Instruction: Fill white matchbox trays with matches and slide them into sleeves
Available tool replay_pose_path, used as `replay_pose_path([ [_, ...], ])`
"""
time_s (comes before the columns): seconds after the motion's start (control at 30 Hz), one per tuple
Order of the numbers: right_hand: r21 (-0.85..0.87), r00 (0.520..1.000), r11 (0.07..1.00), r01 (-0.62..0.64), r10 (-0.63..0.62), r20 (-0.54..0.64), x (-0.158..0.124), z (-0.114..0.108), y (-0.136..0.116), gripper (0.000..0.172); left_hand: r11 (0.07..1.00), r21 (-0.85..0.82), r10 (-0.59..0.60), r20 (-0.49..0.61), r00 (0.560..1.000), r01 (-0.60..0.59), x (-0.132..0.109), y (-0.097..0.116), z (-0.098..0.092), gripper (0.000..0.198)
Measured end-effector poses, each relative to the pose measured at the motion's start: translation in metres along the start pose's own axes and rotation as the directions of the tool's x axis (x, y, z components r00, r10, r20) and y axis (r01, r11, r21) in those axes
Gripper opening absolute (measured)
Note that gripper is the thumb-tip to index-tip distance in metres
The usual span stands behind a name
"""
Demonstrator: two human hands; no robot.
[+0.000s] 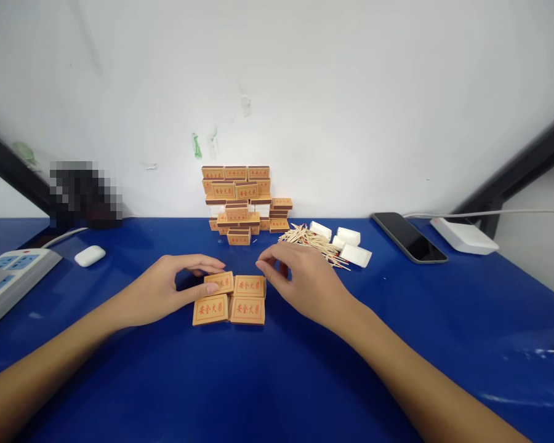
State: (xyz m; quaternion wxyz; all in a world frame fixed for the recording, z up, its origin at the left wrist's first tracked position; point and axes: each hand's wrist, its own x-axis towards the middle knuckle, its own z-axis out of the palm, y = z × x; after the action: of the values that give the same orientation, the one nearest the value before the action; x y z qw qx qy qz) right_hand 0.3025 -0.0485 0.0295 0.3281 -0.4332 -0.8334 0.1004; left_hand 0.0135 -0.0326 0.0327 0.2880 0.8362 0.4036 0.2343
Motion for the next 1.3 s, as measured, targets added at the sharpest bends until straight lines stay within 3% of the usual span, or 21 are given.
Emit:
replay_pose_path([
  [0.17, -0.021, 1.000, 1.000, -0.013, 0.014, 0.027, -0.001, 0.002, 0.002, 0.015, 0.999, 0.032, 0.030, -0.032, 0.999, -0.029, -0.001, 0.000, 0.001, 0.029],
  [0.3, -0.068, 0.991, 0.997, -0.043, 0.051, 0.124, -0.003, -0.002, 0.002, 0.019, 0.991, 0.132, 0.011, 0.012, 1.000, -0.012, -0.003, 0.001, -0.017, 0.053],
  [0.37, -0.089, 0.968, 0.993, -0.083, 0.101, 0.230, -0.004, -0.007, 0.001, 0.039, 0.982, 0.184, -0.055, 0.112, 0.992, 0.034, -0.005, 0.002, -0.026, 0.069],
  [0.5, -0.055, 0.861, 0.981, -0.187, 0.191, 0.471, -0.006, -0.017, -0.001, 0.102, 0.975, 0.127, -0.210, 0.270, 0.940, 0.182, -0.006, 0.004, -0.029, 0.089],
  [0.57, -0.016, 0.833, 0.976, -0.218, 0.194, 0.517, -0.006, -0.018, -0.002, 0.110, 0.977, 0.058, -0.214, 0.290, 0.933, 0.206, -0.006, 0.003, -0.025, 0.084],
  [0.7, 0.020, 0.843, 0.977, -0.212, 0.172, 0.510, -0.004, -0.017, -0.007, 0.097, 0.989, 0.024, -0.144, 0.237, 0.961, 0.143, -0.006, 0.000, -0.019, 0.067],
  [0.9, 0.017, 0.859, 0.981, -0.193, 0.161, 0.487, -0.005, -0.015, -0.011, 0.072, 0.997, 0.044, -0.080, 0.275, 0.958, 0.071, -0.008, 0.002, -0.018, 0.075],
  [0.97, 0.022, 0.849, 0.977, -0.210, 0.171, 0.500, -0.004, -0.015, -0.013, 0.077, 0.995, 0.056, -0.092, 0.284, 0.954, 0.079, -0.009, 0.005, -0.017, 0.080],
  [1.1, 0.022, 0.804, 0.966, -0.257, 0.201, 0.560, -0.003, -0.016, -0.017, 0.103, 0.991, 0.120, -0.092, 0.273, 0.958, 0.061, -0.010, 0.010, -0.013, 0.092],
  [1.3, 0.045, 0.823, 0.968, -0.246, 0.184, 0.537, -0.003, -0.008, -0.020, 0.065, 0.976, 0.218, -0.050, 0.202, 0.978, 0.005, -0.009, 0.012, -0.007, 0.058],
])
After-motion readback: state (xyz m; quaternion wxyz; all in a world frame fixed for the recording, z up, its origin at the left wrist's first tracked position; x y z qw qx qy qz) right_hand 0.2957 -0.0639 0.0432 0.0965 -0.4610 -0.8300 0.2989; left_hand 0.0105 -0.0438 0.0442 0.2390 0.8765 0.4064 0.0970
